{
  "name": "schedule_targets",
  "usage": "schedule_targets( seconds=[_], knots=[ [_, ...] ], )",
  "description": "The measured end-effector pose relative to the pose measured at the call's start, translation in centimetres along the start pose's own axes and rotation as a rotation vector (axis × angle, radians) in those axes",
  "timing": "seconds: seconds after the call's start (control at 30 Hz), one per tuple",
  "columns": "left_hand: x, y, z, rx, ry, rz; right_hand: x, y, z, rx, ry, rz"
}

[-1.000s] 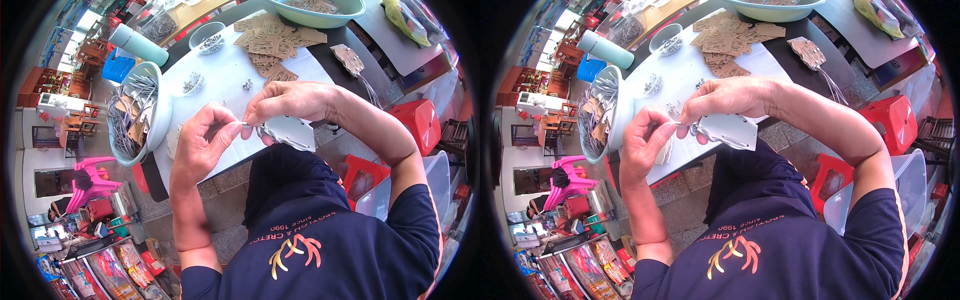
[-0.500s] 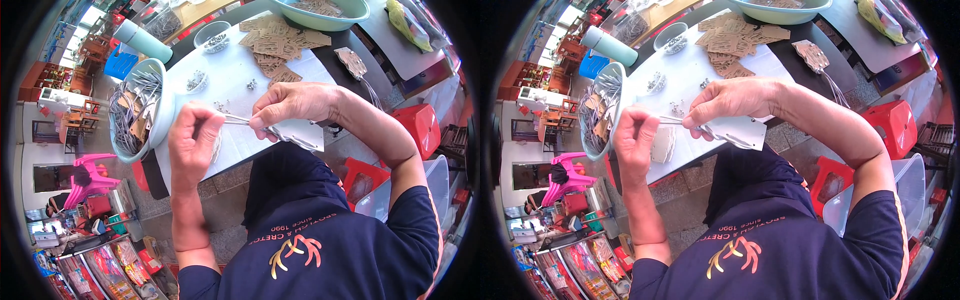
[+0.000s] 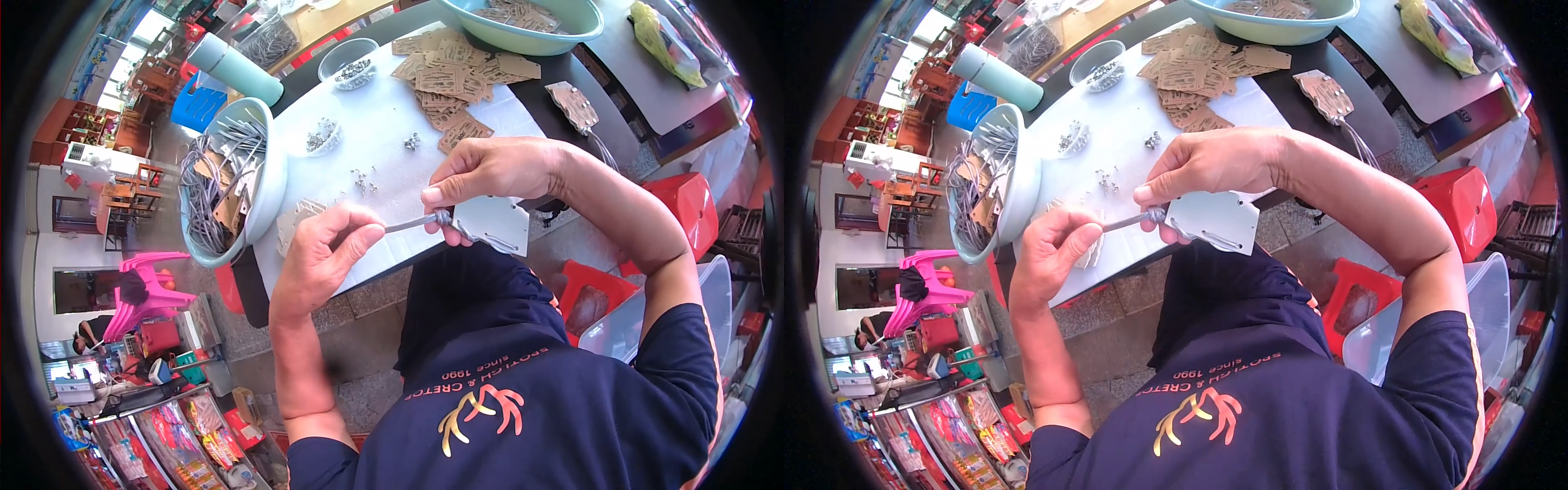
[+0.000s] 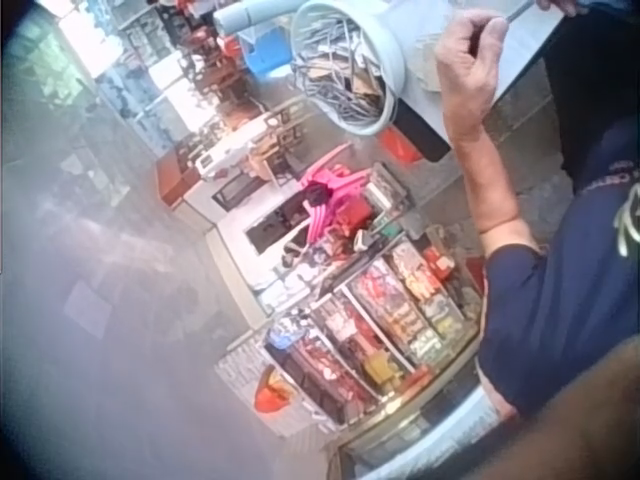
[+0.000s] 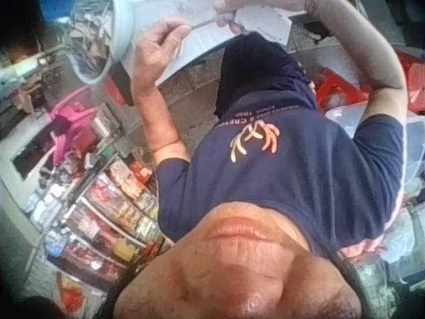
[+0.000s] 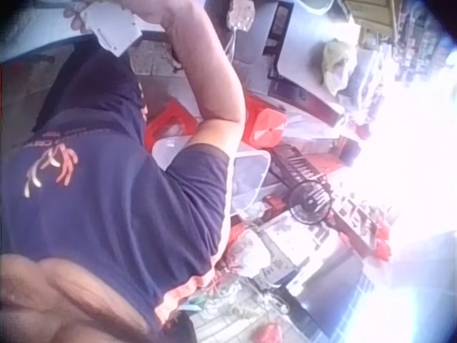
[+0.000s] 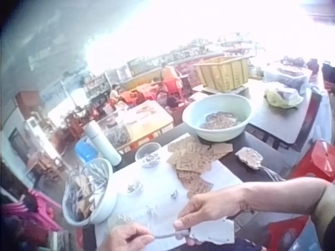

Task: Attaching thin white strings and metal rings to printed product tags in a manufacturing environment.

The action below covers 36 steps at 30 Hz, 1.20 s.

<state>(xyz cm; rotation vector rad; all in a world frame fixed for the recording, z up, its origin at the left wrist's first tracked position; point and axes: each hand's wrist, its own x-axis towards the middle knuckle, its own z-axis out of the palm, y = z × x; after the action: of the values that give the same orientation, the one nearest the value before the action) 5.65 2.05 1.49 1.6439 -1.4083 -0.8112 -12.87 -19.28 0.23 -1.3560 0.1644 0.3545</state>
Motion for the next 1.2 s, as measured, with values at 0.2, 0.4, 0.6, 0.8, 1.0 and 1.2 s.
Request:
schedule_targets(
  seconds=[0.2, 0.4, 0.6, 0.8, 1.0, 1.2],
  knots=[
    [0.2, 0.0, 0.6, -0.168, -0.025, -0.086, -0.1, 0.0, 0.4, 0.102, 0.009, 0.05],
    [1.7, 1.4, 2.1, 0.044, -0.181, -0.083, 0.6, 0.8, -0.2, 0.076, -0.033, 0.016],
    [1.7, 1.8, 2.6, 0.224, -0.049, 0.322, 0.2, 0.7, 0.8, -0.077, -0.131, 0.004],
    [0.1, 3.3, 2.7, 0.492, -0.123, 0.491, -0.8, 1.3, 1.8, -0.233, -0.296, -0.101],
    [-0.8, 2.6, 2.2, 0.499, -0.251, 0.6, -1.1, 2.6, 3.2, -0.288, -0.317, -0.124],
    [-1.8, 1.7, 1.2, 0.559, -0.25, 0.516, -0.8, 2.7, 3.1, -0.417, -0.322, -0.102]
  ],
)
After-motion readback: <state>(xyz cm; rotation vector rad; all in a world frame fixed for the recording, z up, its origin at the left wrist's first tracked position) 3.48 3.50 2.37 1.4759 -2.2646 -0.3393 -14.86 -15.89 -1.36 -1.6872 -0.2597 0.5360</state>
